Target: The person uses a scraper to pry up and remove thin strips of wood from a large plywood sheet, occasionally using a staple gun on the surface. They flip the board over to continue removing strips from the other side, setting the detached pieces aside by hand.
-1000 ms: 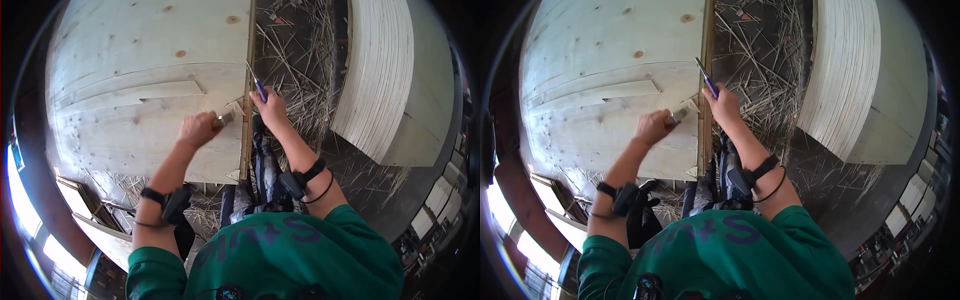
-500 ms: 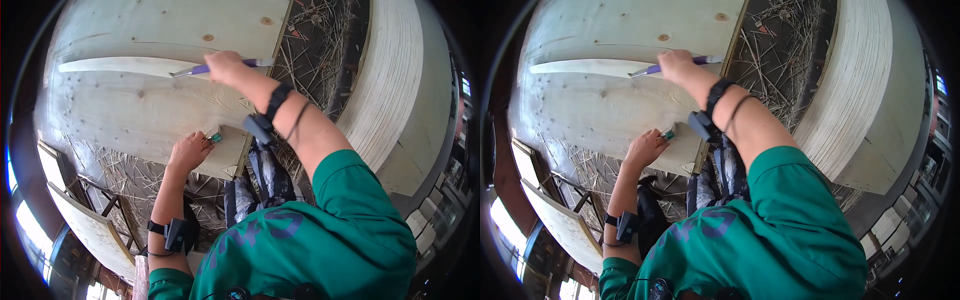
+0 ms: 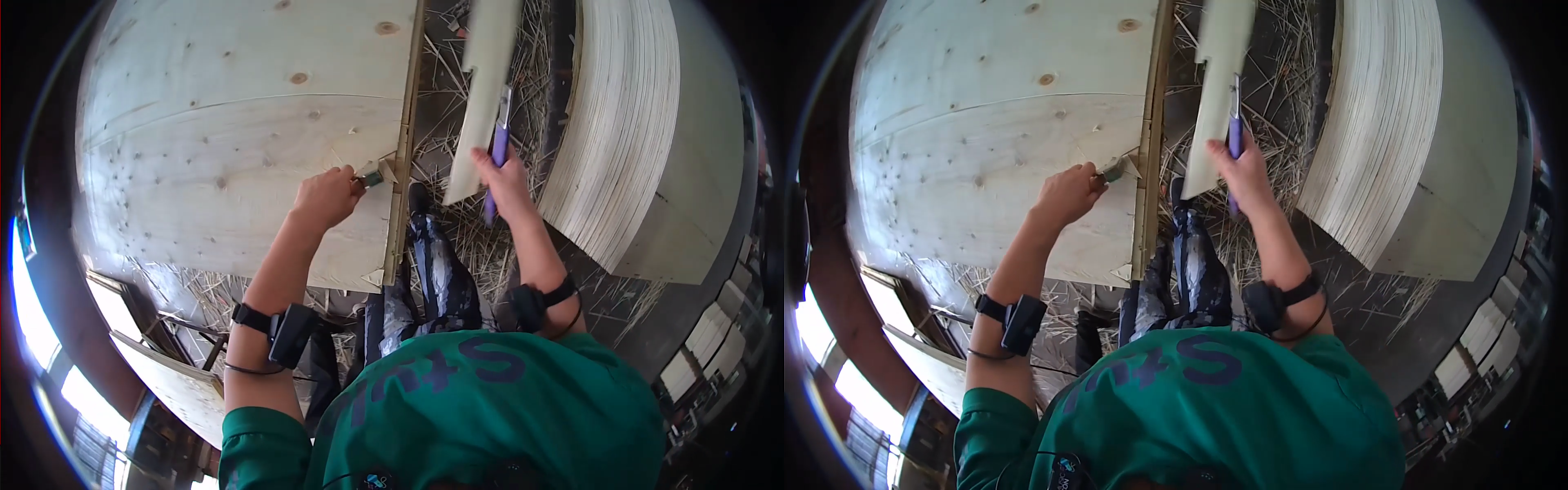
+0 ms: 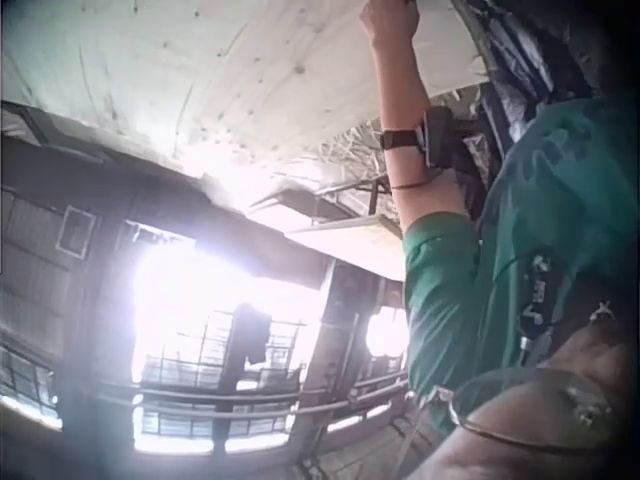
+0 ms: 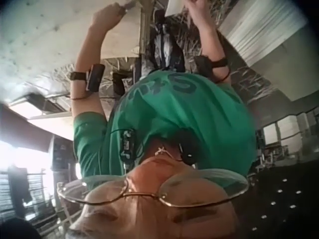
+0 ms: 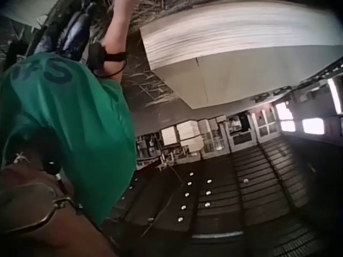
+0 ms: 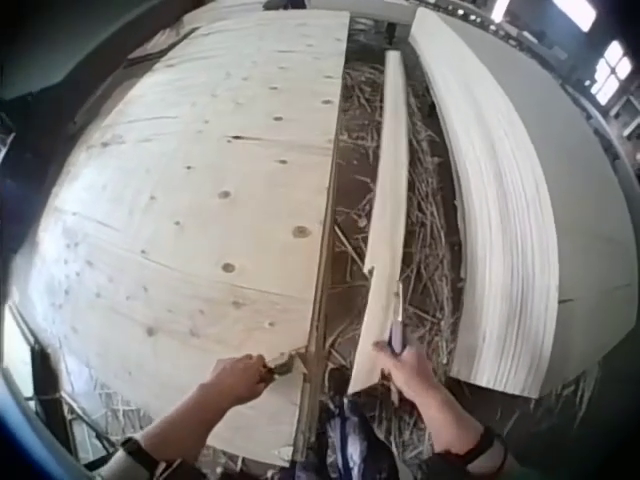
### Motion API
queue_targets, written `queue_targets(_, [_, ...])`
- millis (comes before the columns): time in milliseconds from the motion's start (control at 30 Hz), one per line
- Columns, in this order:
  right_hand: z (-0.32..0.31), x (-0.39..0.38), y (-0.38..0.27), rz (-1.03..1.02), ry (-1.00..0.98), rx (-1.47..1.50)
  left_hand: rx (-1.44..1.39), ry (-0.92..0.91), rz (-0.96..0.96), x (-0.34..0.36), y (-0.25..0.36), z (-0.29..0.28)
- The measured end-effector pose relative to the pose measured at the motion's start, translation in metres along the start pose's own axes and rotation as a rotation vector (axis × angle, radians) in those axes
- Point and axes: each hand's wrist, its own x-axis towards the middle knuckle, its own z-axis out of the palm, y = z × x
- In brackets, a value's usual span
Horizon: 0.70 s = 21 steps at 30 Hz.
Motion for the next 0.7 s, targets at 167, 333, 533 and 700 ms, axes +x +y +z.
queue_targets(167, [0.017, -0.027, -0.001, 0.043, -0.033, 0.4, 0.049, -0.12, -0.003, 0.023, 0.027, -0.015])
queue_targets(333, [0.057, -0.047, -0.024, -0.179, 0.253, 0.028, 0.055, -0.151, 0.022, 0.02, 0.023, -0.017])
queue_targets(533, [0.081, -0.059, -0.055, -0.171, 0.669, 0.299, 0.061, -0.175, 0.031, 0.016, -0.008, -0.024])
queue_targets(700, [0.127, -0.049, 0.004, 0.091, 0.624, 0.6, 0.03, -0.171, 0.077, 0.024, -0.006, -0.014])
